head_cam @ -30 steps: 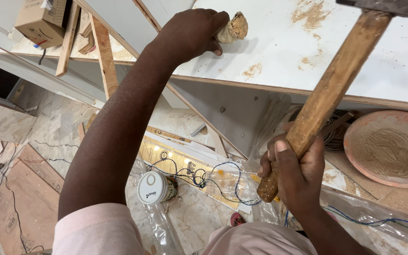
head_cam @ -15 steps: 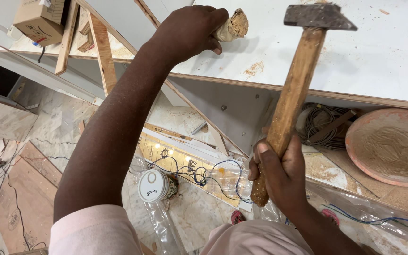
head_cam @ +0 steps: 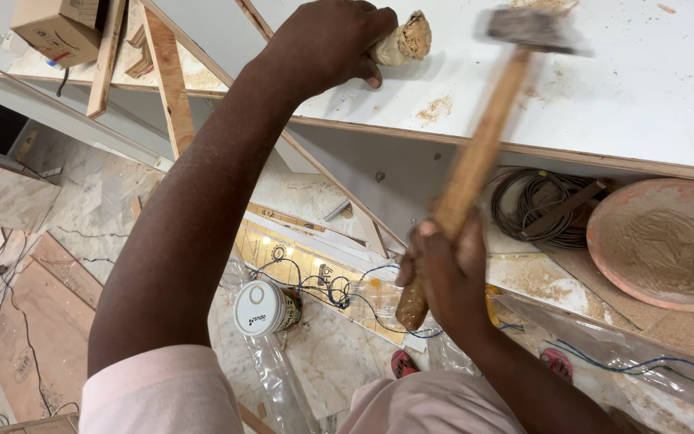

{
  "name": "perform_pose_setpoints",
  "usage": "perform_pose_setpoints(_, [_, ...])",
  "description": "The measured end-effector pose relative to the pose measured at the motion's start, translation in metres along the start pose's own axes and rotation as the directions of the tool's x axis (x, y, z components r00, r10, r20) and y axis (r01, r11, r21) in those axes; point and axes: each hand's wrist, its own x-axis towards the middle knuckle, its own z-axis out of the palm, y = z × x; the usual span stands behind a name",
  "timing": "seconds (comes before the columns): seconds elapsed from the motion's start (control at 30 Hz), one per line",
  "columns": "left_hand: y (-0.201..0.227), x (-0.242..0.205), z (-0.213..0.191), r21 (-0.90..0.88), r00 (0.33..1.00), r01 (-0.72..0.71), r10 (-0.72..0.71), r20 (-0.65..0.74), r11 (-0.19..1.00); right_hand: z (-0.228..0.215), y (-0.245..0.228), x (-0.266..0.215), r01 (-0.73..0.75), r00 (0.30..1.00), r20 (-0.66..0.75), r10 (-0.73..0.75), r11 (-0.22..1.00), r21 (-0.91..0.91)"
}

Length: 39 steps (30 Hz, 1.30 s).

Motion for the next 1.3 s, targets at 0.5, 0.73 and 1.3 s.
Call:
perform_pose_setpoints(0.5, [0.006,0.006,-0.006,-0.047,0.958,0.159,-0.143,0.248,0.986,-0.006,-0.007,0.008,-0.168,0.981,-0.102,0.163,0.985,-0.046])
perform_pose_setpoints(0.73, [0.0,0.0,0.003,0.021,0.996,0.052,-0.054,0.075,0.998,-0.034,-0.055,-0.023,0.409,0.893,-0.199,-0.403,0.912,-0.013])
perform_pose_setpoints(1.3, [-0.008,0.001,0.006,0.031,0.999,-0.037,0.038,-0.025,0.999,-0.007,-0.01,-0.002,-0.027,1.0,-0.016,0.027,1.0,-0.01])
